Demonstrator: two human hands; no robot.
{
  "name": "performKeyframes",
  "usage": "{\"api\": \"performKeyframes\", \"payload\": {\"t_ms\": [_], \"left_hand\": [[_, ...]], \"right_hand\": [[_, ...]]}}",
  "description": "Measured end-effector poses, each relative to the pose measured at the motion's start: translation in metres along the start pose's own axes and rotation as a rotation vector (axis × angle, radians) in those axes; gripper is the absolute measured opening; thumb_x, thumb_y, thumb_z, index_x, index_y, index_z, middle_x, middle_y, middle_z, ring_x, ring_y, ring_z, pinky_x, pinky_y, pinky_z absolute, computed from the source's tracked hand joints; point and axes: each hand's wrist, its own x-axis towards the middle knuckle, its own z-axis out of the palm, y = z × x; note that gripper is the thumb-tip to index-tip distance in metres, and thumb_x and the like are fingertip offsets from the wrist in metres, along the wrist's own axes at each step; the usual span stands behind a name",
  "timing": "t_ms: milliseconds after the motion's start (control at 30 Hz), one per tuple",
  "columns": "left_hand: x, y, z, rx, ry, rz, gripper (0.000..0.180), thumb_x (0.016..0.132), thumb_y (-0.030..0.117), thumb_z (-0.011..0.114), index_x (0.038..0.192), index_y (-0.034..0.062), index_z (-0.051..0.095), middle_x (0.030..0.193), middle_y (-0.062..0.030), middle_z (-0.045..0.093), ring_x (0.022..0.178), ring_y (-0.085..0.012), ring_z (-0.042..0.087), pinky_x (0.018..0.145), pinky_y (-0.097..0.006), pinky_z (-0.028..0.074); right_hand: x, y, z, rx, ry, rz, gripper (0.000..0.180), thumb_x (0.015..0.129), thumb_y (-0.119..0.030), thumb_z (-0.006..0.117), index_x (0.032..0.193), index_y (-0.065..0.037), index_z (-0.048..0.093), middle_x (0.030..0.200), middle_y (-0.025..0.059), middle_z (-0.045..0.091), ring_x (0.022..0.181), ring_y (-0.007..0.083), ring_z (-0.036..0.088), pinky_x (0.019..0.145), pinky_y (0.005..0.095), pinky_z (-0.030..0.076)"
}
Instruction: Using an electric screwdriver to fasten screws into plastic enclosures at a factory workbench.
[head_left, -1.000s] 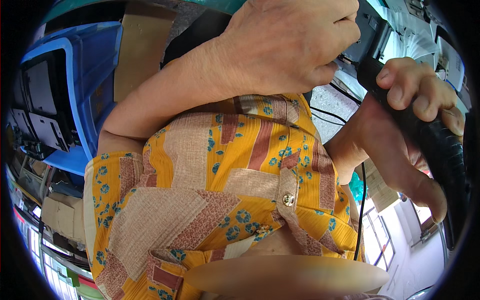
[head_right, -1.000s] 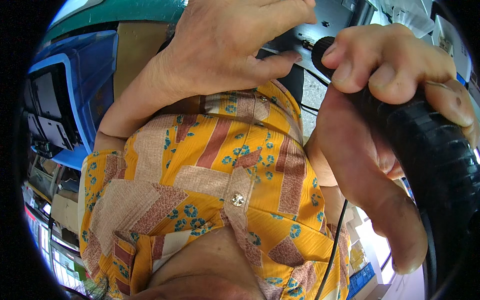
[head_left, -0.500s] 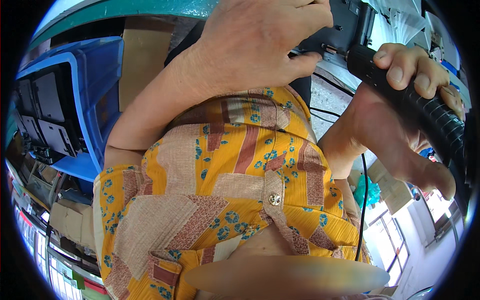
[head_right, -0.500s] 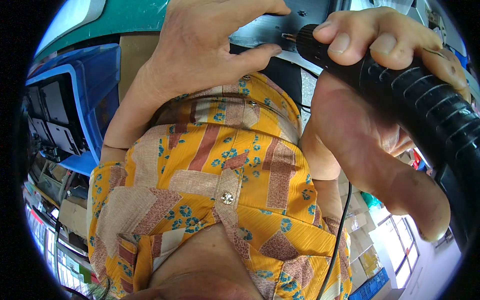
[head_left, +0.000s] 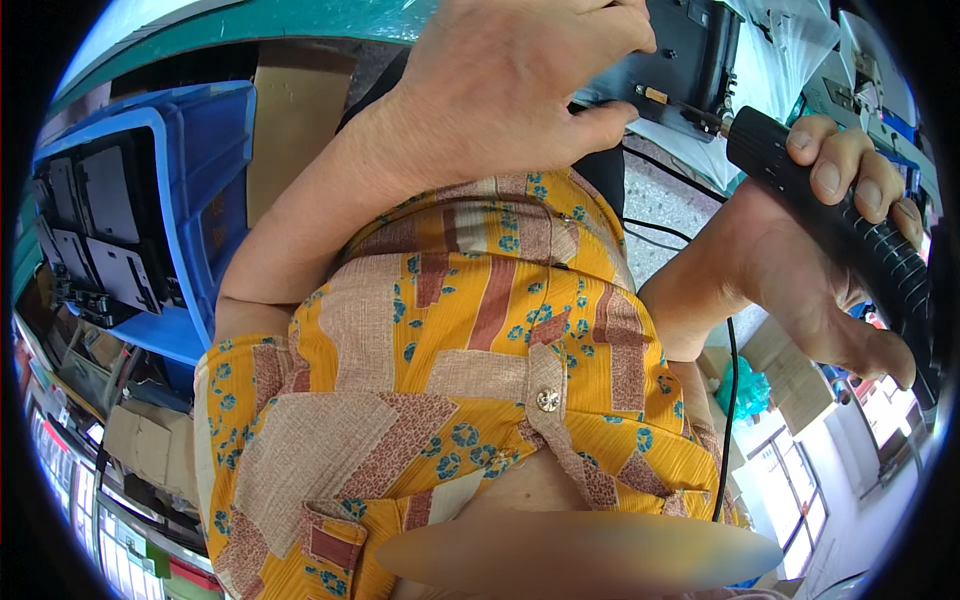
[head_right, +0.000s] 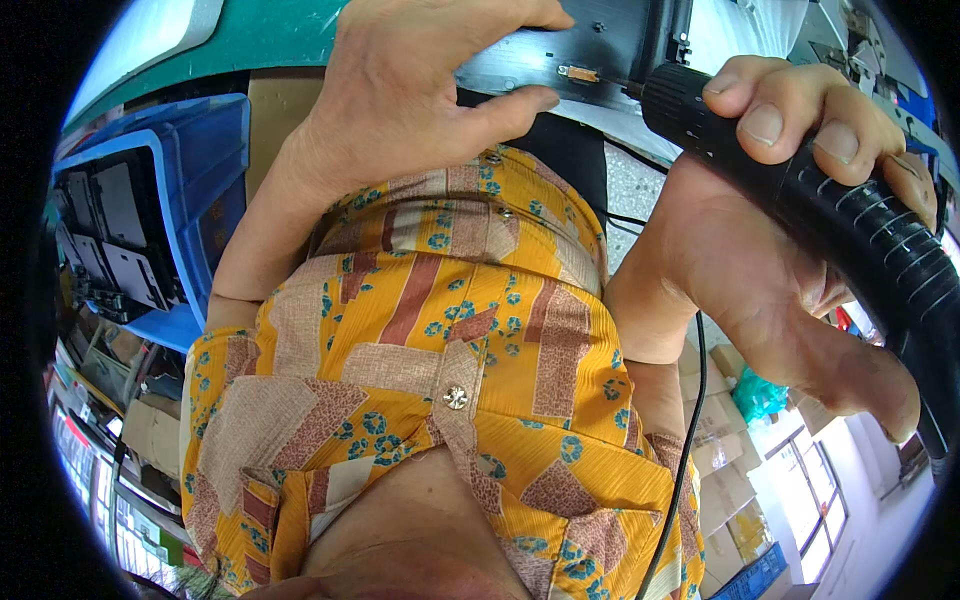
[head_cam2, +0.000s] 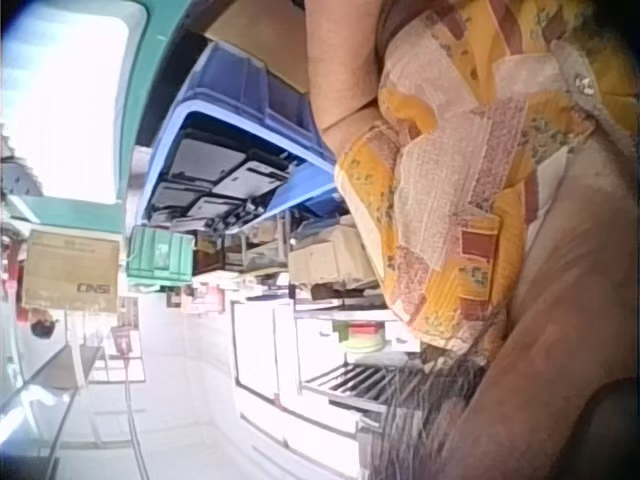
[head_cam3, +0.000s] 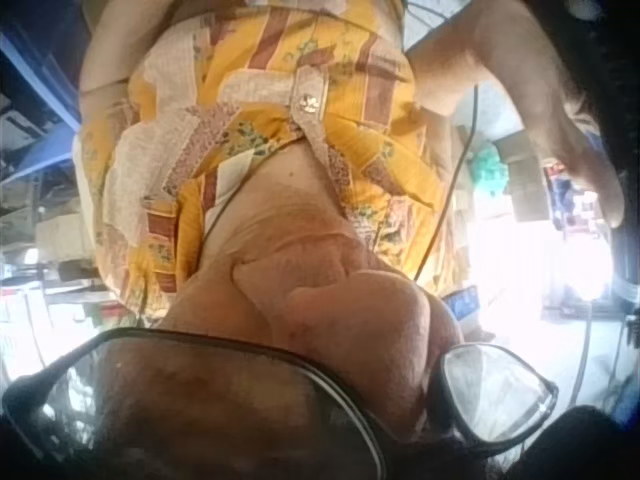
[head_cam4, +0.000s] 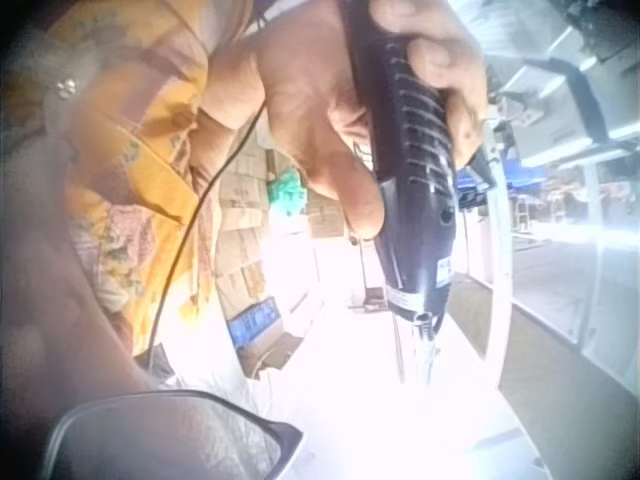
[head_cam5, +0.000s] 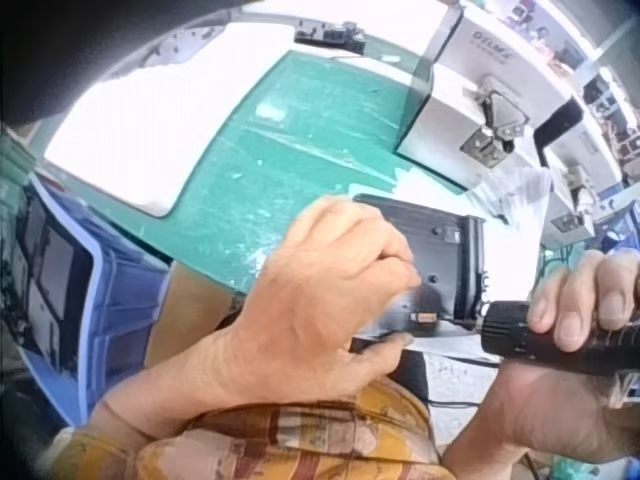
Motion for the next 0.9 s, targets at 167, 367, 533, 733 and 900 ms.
{"api": "performKeyframes", "payload": {"t_ms": [167,367,533,733,900], "left_hand": [[0.000,-0.002,-0.002,0.028,0.002,0.007,0.027,0.066,0.008,0.079,0.090,0.0047,0.065,0.097,-0.0096,0.061,0.098,-0.0303,0.058,0.090,-0.044,0.044],[0.000,-0.004,0.002,0.085,0.012,0.011,0.025,0.068,0.005,0.078,0.089,0.0050,0.065,0.095,-0.0090,0.061,0.097,-0.0308,0.058,0.088,-0.042,0.044],[0.003,0.003,-0.002,0.126,-0.032,-0.079,0.025,0.069,0.004,0.078,0.089,0.0045,0.065,0.095,-0.0093,0.061,0.094,-0.0307,0.057,0.085,-0.041,0.044],[0.003,0.009,-0.004,0.168,-0.088,-0.161,0.024,0.069,0.002,0.076,0.090,0.0040,0.064,0.094,-0.0097,0.061,0.094,-0.0308,0.057,0.085,-0.040,0.044],[0.002,-0.001,-0.022,0.201,-0.243,-0.168,0.035,0.070,0.003,0.076,0.103,0.0030,0.066,0.105,-0.0147,0.065,0.103,-0.0344,0.059,0.091,-0.043,0.045]], "right_hand": [[-0.004,-0.007,-0.011,-0.021,0.083,-0.033,0.092,0.069,-0.095,0.058,0.103,-0.011,0.070,0.088,0.0070,0.062,0.073,0.0231,0.059,0.070,0.0433,0.045],[-0.006,-0.018,-0.049,-0.045,0.099,-0.072,0.090,0.069,-0.094,0.059,0.100,-0.011,0.070,0.089,0.0081,0.063,0.074,0.0240,0.060,0.071,0.0439,0.046],[-0.014,-0.010,-0.069,-0.052,0.253,-0.131,0.085,0.073,-0.091,0.057,0.100,-0.011,0.069,0.087,0.0088,0.062,0.074,0.0254,0.060,0.072,0.0440,0.047],[-0.020,0.003,-0.082,-0.097,0.272,-0.130,0.085,0.074,-0.089,0.054,0.102,-0.010,0.068,0.086,0.0107,0.060,0.074,0.0264,0.060,0.071,0.0456,0.048],[-0.022,0.029,-0.068,-0.210,0.251,-0.144,0.081,0.077,-0.086,0.056,0.104,-0.010,0.069,0.090,0.0125,0.061,0.077,0.0275,0.060,0.075,0.0475,0.048]]}}
